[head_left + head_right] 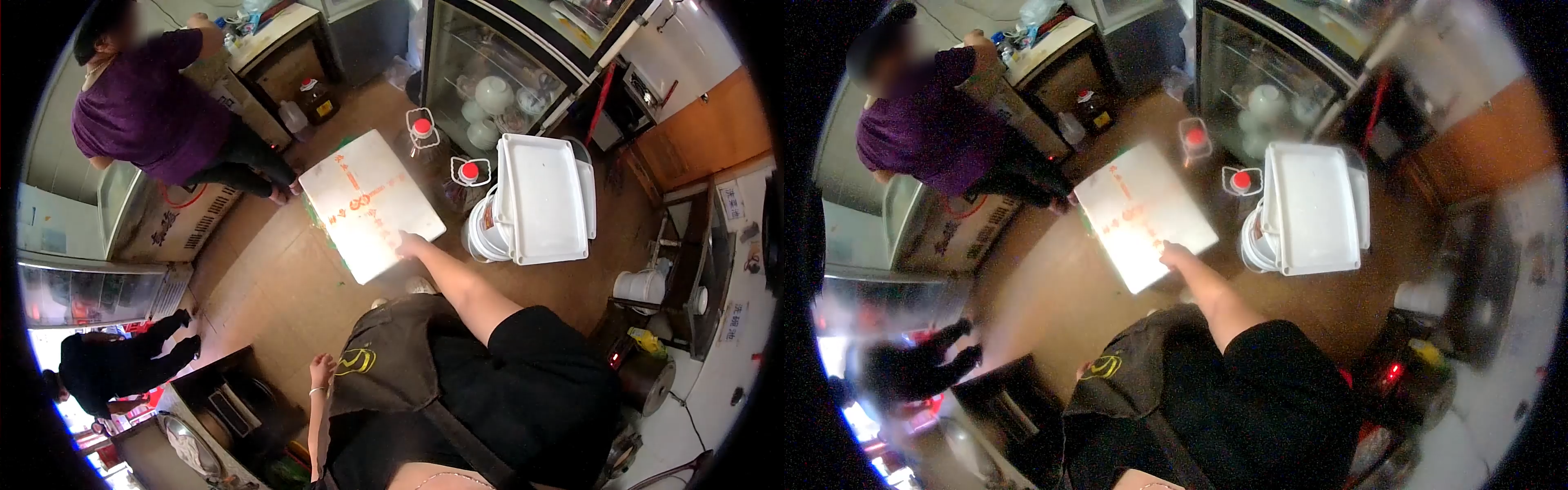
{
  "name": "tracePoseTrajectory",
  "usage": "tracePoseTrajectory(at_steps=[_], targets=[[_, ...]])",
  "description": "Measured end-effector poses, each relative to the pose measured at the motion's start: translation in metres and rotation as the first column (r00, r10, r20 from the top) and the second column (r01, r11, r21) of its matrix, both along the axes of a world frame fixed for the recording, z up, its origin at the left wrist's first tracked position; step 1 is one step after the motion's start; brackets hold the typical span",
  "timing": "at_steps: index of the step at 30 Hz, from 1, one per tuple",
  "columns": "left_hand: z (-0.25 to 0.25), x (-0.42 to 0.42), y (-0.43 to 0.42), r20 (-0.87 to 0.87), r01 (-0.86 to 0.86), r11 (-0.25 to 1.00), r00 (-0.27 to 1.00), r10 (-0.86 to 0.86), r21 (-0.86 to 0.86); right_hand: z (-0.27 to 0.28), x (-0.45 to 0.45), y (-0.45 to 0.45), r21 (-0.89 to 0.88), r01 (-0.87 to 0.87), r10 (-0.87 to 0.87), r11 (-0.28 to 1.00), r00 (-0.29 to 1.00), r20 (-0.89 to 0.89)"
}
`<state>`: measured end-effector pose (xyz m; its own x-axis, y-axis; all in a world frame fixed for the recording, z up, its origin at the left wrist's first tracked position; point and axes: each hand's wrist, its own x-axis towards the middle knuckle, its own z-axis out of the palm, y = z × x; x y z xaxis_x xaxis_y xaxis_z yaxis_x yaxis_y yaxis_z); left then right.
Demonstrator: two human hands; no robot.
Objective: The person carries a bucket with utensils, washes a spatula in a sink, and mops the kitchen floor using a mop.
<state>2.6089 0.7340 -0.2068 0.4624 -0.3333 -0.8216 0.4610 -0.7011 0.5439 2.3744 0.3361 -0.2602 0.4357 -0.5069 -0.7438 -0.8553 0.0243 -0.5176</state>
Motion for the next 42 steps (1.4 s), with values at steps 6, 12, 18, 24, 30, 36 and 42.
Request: tracePoseTrajectory(at_steps=[6,12,18,24,30,36,42], targets=[[0.0,0.007,-0.002,0.035,0.103,0.994,0.994,-0.102,-0.028,0.005,-0.003,0.007,-0.133,0.077,-0.074,0.988,0.997,0.027],[-0.006,0.011,-0.003,0.018,0.147,0.989,0.989,-0.147,-0.016,-0.026,-0.002,0.007,-0.06,-0.075,0.073,0.995,0.996,-0.041],[0.006,0.014,-0.013,0.012,0.247,0.969,0.969,-0.247,-0.019,-0.03,-0.015,0.027,0.011,-0.183,0.183,0.983,0.983,-0.027],[0.013,0.0,-0.016,0.081,0.17,0.984,0.981,-0.174,0.056,-0.029,-0.054,0.055,-0.058,-0.147,0.151,0.987,0.985,0.086],[0.018,-0.003,-0.017,0.108,0.201,0.979,0.973,-0.204,0.037,-0.046,-0.093,0.069,-0.062,-0.077,0.077,0.995,0.997,0.001],[0.02,0.0,-0.022,0.137,0.259,0.964,0.955,-0.264,0.053,-0.04,-0.1,0.063,-0.023,-0.033,0.033,0.999,0.999,-0.025],[0.001,0.005,-0.018,0.133,0.249,0.969,0.96,-0.245,-0.011,-0.051,-0.092,0.066,-0.013,0.191,-0.189,0.981,0.977,0.099]])
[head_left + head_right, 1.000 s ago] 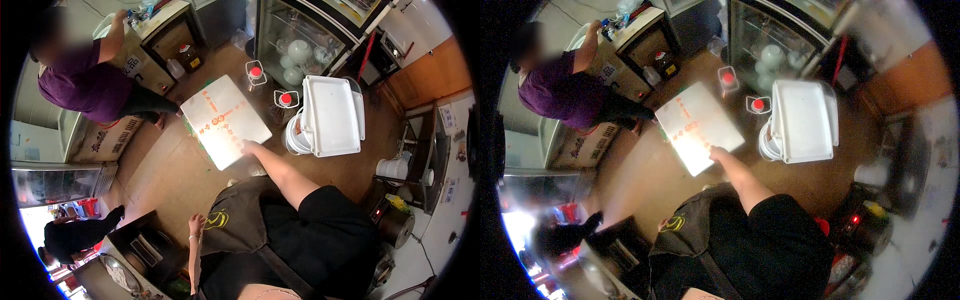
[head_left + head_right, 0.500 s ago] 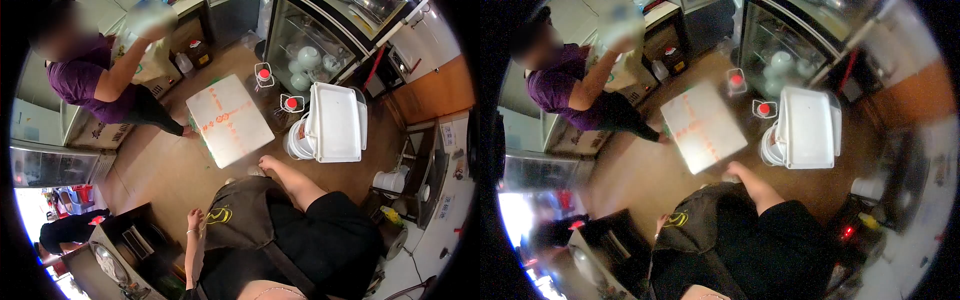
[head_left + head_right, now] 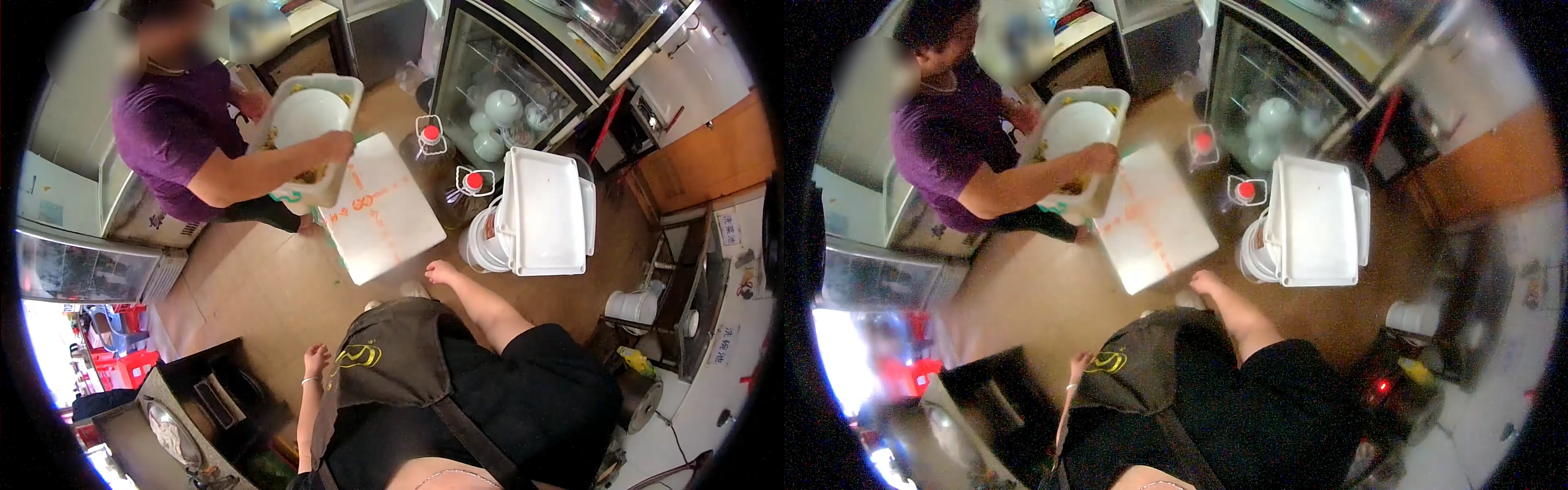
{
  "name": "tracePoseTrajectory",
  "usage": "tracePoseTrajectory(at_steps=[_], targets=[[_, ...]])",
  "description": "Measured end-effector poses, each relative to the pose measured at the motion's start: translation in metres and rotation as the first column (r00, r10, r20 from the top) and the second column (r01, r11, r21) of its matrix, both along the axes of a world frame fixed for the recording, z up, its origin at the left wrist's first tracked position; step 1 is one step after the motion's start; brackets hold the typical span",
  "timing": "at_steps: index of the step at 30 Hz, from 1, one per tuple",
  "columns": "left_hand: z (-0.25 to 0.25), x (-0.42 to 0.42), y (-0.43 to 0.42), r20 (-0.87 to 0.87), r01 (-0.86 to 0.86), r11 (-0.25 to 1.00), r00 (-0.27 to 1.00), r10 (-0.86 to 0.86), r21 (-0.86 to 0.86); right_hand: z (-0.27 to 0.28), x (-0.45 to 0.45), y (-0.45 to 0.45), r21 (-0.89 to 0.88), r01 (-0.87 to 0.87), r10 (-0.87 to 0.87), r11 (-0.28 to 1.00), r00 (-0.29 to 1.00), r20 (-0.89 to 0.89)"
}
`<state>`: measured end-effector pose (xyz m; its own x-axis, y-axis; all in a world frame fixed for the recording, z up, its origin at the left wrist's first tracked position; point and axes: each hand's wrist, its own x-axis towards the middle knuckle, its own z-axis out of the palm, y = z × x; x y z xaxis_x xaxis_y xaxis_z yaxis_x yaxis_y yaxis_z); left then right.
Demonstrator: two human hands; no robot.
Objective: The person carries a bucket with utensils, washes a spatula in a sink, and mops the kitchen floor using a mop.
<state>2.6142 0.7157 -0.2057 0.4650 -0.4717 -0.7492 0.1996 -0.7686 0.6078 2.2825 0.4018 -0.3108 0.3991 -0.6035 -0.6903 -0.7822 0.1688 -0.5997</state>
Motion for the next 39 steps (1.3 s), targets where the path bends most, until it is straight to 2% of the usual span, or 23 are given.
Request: tracePoseTrajectory(at_steps=[2,4,12,19,21,26,30,34,36,37,39], targets=[[-0.008,0.001,0.002,-0.023,-0.024,1.0,0.999,0.024,-0.004,0.005,0.005,-0.002,-0.048,-0.002,0.003,0.999,1.0,0.02],[-0.009,0.001,0.001,-0.047,-0.048,0.999,0.998,0.048,-0.005,0.01,0.006,-0.003,-0.011,-0.047,0.047,0.999,0.999,-0.009],[-0.009,-0.005,0.005,-0.029,-0.019,1.0,0.999,0.019,0.005,0.017,0.001,-0.002,0.035,-0.038,0.039,0.999,0.999,-0.014],[0.015,-0.015,-0.005,0.025,0.043,0.998,0.999,-0.044,0.034,0.01,-0.004,-0.001,-0.027,-0.04,0.038,0.999,0.997,-0.074],[0.022,-0.018,-0.009,0.035,0.041,0.998,0.998,-0.043,0.055,0.011,-0.004,-0.002,0.01,-0.008,0.008,1.0,0.997,-0.072],[0.011,-0.015,-0.007,0.008,0.011,0.999,1.0,-0.011,0.035,0.021,-0.001,-0.005,0.082,0.001,0.005,0.997,0.997,-0.072],[0.02,-0.017,-0.013,0.032,0.034,0.997,0.999,-0.036,0.068,0.024,0.001,-0.007,0.054,0.023,-0.022,0.998,1.0,-0.02],[-0.01,-0.009,0.0,-0.029,-0.035,0.999,0.999,0.035,0.022,0.016,0.0,-0.009,-0.022,-0.041,0.04,0.999,0.999,-0.033],[-0.003,-0.01,-0.004,0.028,0.041,0.996,0.999,-0.043,0.076,0.017,-0.001,-0.009,0.003,-0.02,0.021,1.0,0.999,-0.027],[-0.005,-0.01,-0.003,0.019,0.036,0.999,0.999,-0.036,0.016,0.02,-0.001,-0.009,0.021,0.009,-0.009,1.0,1.0,-0.02],[-0.006,-0.009,-0.001,0.02,0.03,0.999,0.999,-0.031,0.044,0.026,-0.001,-0.008,0.068,0.027,-0.027,0.997,1.0,0.0]])
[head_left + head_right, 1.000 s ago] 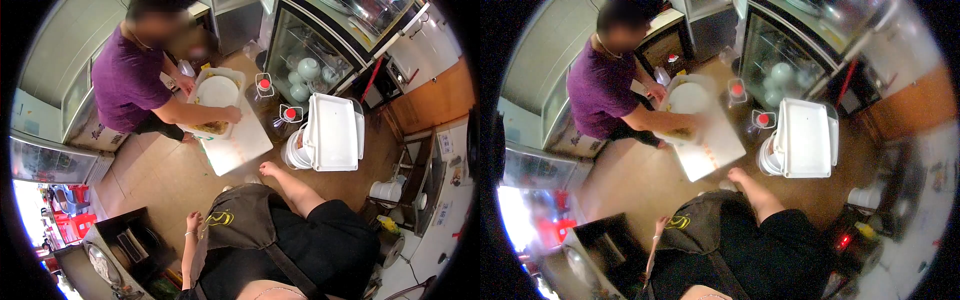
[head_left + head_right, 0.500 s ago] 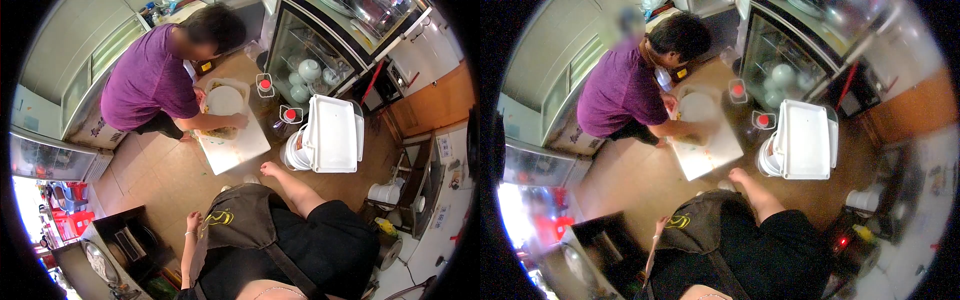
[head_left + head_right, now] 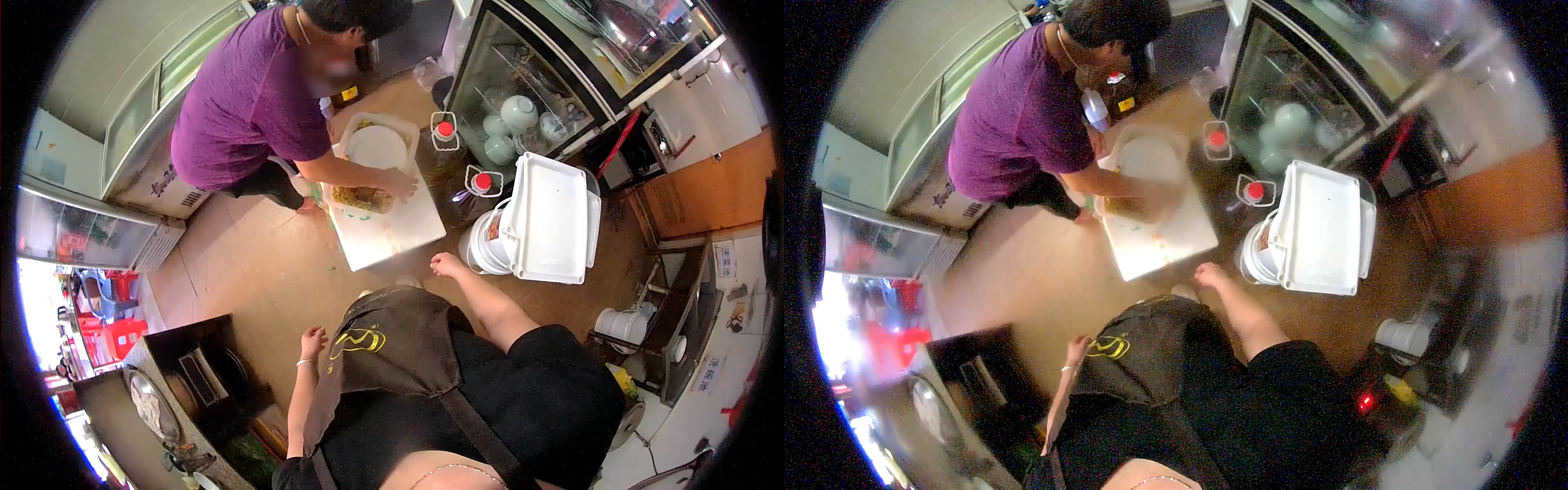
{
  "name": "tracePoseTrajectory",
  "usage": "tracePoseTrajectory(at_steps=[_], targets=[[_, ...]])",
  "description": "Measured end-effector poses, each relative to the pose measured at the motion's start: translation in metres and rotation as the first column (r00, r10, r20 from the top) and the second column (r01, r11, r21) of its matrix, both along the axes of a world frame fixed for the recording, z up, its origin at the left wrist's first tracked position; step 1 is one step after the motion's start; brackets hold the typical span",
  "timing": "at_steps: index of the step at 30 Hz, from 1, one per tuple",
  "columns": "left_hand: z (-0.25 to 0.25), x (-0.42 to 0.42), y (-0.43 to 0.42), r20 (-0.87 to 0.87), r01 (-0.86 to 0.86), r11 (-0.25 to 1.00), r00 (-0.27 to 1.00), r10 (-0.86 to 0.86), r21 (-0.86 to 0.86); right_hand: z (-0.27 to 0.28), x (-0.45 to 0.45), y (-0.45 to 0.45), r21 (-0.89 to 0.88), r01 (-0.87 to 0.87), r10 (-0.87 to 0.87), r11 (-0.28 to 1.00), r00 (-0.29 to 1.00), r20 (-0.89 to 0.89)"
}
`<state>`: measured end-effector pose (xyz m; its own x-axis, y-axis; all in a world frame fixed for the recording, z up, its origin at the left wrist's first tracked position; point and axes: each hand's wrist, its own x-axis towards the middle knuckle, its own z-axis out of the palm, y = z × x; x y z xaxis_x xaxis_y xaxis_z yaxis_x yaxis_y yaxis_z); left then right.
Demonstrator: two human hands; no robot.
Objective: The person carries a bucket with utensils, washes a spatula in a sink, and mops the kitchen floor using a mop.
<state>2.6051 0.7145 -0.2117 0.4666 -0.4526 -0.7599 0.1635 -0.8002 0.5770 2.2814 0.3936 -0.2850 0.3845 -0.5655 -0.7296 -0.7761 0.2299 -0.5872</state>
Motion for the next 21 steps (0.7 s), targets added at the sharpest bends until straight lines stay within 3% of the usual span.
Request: tracePoseTrajectory(at_steps=[6,9,12,20,21], targets=[[-0.006,0.001,0.002,-0.05,-0.077,0.997,0.996,0.078,0.016,0.009,0.0,0.002,0.038,-0.038,0.039,0.999,0.999,-0.029],[-0.015,0.004,0.008,-0.054,-0.092,0.996,0.994,0.092,0.001,-0.005,-0.002,0.005,-0.07,-0.095,0.091,0.993,0.994,-0.055],[-0.033,0.006,0.016,-0.108,-0.151,0.986,0.984,0.144,-0.068,0.004,0.0,0.006,0.04,-0.014,0.016,0.999,0.999,-0.028],[-0.051,0.017,0.028,-0.138,-0.176,0.984,0.975,0.172,-0.014,-0.002,-0.002,0.018,-0.063,-0.079,0.078,0.995,0.997,-0.028],[-0.053,0.02,0.028,-0.14,-0.179,0.984,0.975,0.175,-0.019,-0.002,-0.002,0.021,-0.019,-0.019,0.018,1.0,1.0,-0.006]])
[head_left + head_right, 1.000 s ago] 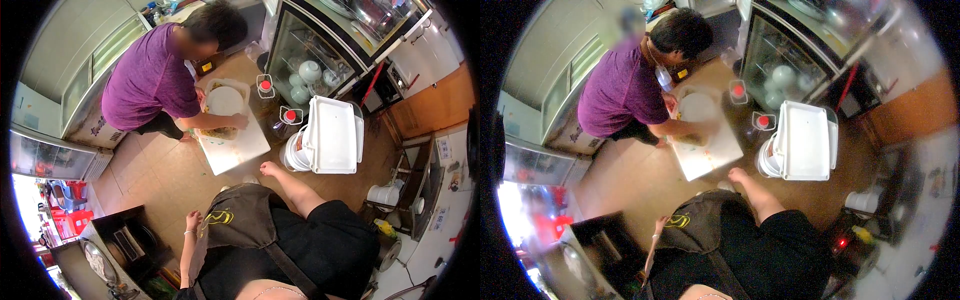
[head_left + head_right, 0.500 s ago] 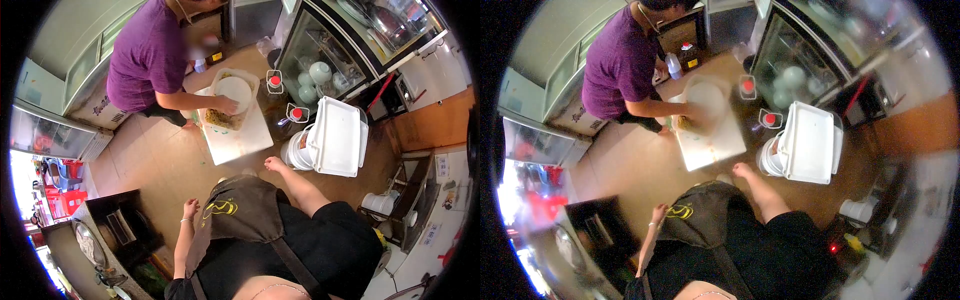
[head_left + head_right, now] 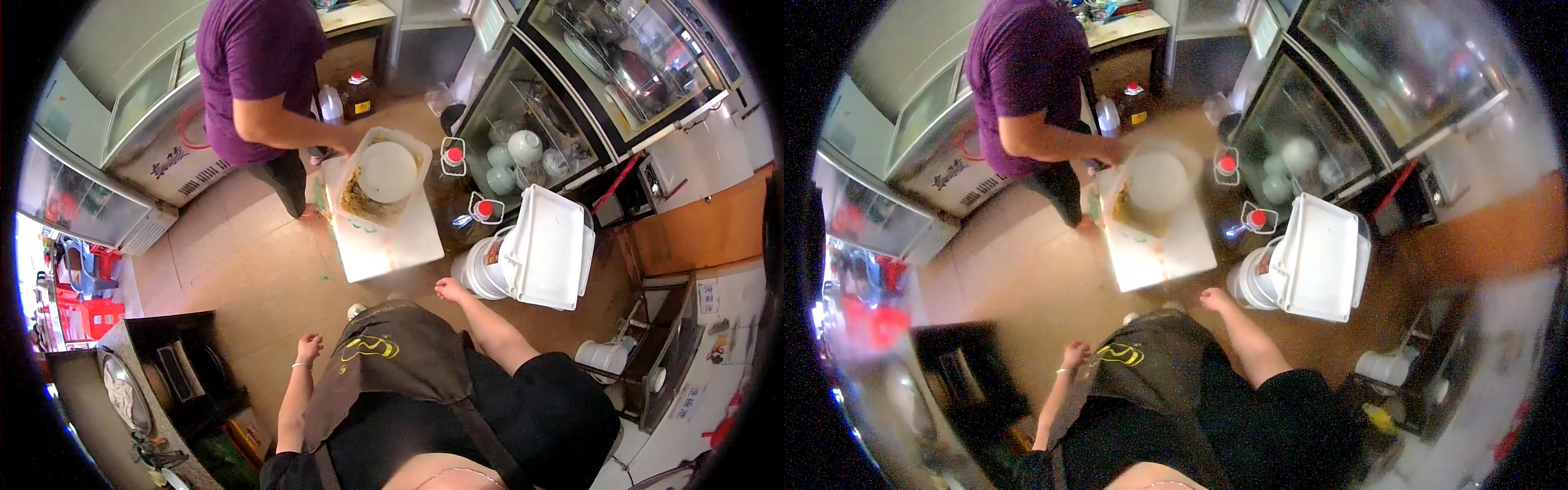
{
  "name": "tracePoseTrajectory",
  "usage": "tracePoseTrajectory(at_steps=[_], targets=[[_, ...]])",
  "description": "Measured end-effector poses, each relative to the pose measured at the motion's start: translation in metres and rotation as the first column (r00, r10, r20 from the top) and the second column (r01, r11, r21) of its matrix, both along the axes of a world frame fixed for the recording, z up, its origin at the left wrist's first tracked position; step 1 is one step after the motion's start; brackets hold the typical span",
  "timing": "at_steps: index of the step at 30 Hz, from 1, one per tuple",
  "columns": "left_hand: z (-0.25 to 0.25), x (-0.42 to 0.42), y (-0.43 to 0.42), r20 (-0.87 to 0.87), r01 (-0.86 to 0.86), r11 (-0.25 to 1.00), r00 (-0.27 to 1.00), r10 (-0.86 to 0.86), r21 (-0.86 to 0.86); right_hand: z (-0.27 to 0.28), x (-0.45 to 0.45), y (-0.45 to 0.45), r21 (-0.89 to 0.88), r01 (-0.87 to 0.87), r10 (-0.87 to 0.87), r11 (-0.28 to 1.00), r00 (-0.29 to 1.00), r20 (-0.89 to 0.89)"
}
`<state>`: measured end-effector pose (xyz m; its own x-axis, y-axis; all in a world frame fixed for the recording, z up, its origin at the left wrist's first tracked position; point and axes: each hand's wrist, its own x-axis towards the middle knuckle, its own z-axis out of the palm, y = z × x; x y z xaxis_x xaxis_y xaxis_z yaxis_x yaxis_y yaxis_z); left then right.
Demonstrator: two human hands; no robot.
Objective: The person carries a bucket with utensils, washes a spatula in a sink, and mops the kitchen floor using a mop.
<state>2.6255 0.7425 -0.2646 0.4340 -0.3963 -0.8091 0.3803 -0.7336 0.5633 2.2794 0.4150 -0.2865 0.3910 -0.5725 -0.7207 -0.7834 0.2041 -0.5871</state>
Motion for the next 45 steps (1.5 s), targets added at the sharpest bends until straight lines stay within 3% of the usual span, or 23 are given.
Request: tracePoseTrajectory(at_steps=[7,12,14,16,18,21,23,24,26,30,31,33,36,39,41,42,44,45], targets=[[-0.023,0.03,-0.01,-0.023,0.151,0.986,0.988,-0.15,0.069,0.015,0.012,0.029,0.1,0.272,-0.279,0.957,0.959,0.059],[-0.037,0.044,-0.034,-0.043,0.26,0.956,0.966,-0.256,0.133,0.011,-0.002,0.039,0.061,0.257,-0.262,0.964,0.962,0.083],[-0.028,0.047,-0.055,-0.012,0.321,0.933,0.946,-0.324,0.164,-0.002,-0.012,0.042,0.159,0.413,-0.43,0.897,0.899,0.086],[-0.024,0.048,-0.076,0.0,0.321,0.935,0.946,-0.325,0.153,-0.003,-0.024,0.037,0.208,0.406,-0.424,0.89,0.904,0.047],[-0.021,0.05,-0.103,0.02,0.315,0.938,0.947,-0.32,0.143,-0.004,-0.029,0.021,0.258,0.393,-0.411,0.883,0.912,0.017],[-0.011,0.05,-0.148,0.044,0.406,0.904,0.909,-0.415,0.131,-0.015,-0.019,0.0,0.337,0.53,-0.55,0.778,0.834,-0.04],[-0.002,0.05,-0.175,0.054,0.37,0.929,0.928,-0.368,-0.032,-0.024,-0.011,-0.016,0.376,0.615,-0.637,0.693,0.767,-0.08],[0.004,0.049,-0.188,0.056,0.391,0.92,0.92,-0.389,-0.017,-0.026,-0.003,-0.026,0.389,0.628,-0.653,0.675,0.753,-0.084],[0.009,0.048,-0.216,0.057,0.333,0.941,0.942,-0.33,-0.064,-0.019,0.02,-0.055,0.368,0.611,-0.658,0.701,0.753,0.003],[0.022,0.055,-0.252,0.045,0.455,0.891,0.89,-0.454,0.002,-0.011,0.076,-0.107,0.346,0.573,-0.635,0.742,0.768,0.09],[-0.008,0.066,-0.244,-0.029,0.403,0.913,0.914,-0.406,-0.069,-0.005,0.093,-0.118,0.371,0.582,-0.665,0.723,0.733,0.145],[-0.022,0.08,-0.248,-0.029,0.468,0.882,0.882,-0.47,-0.047,-0.01,0.125,-0.137,0.405,0.603,-0.709,0.687,0.678,0.193],[-0.037,0.105,-0.268,0.004,0.578,0.816,0.816,-0.578,0.013,-0.031,0.17,-0.156,0.425,0.649,-0.767,0.631,0.604,0.216],[-0.034,0.142,-0.299,-0.102,0.641,0.766,0.766,-0.634,0.051,-0.059,0.215,-0.167,0.493,0.721,-0.87,0.486,0.455,0.192],[-0.04,0.174,-0.319,-0.121,0.657,0.752,0.752,-0.648,0.056,-0.08,0.241,-0.178,0.598,0.748,-0.955,0.289,0.267,0.128],[-0.043,0.189,-0.327,-0.132,0.65,0.758,0.757,-0.64,0.055,-0.091,0.254,-0.183,0.599,0.756,-0.963,0.263,0.246,0.112],[-0.047,0.221,-0.345,-0.157,0.658,0.749,0.75,-0.642,0.079,-0.122,0.28,-0.19,0.636,0.771,-0.999,0.028,0.006,0.037],[-0.047,0.239,-0.352,-0.179,0.617,0.782,0.783,-0.596,0.09,-0.135,0.291,-0.192,0.636,0.772,-1.0,0.0,-0.015,0.019]])
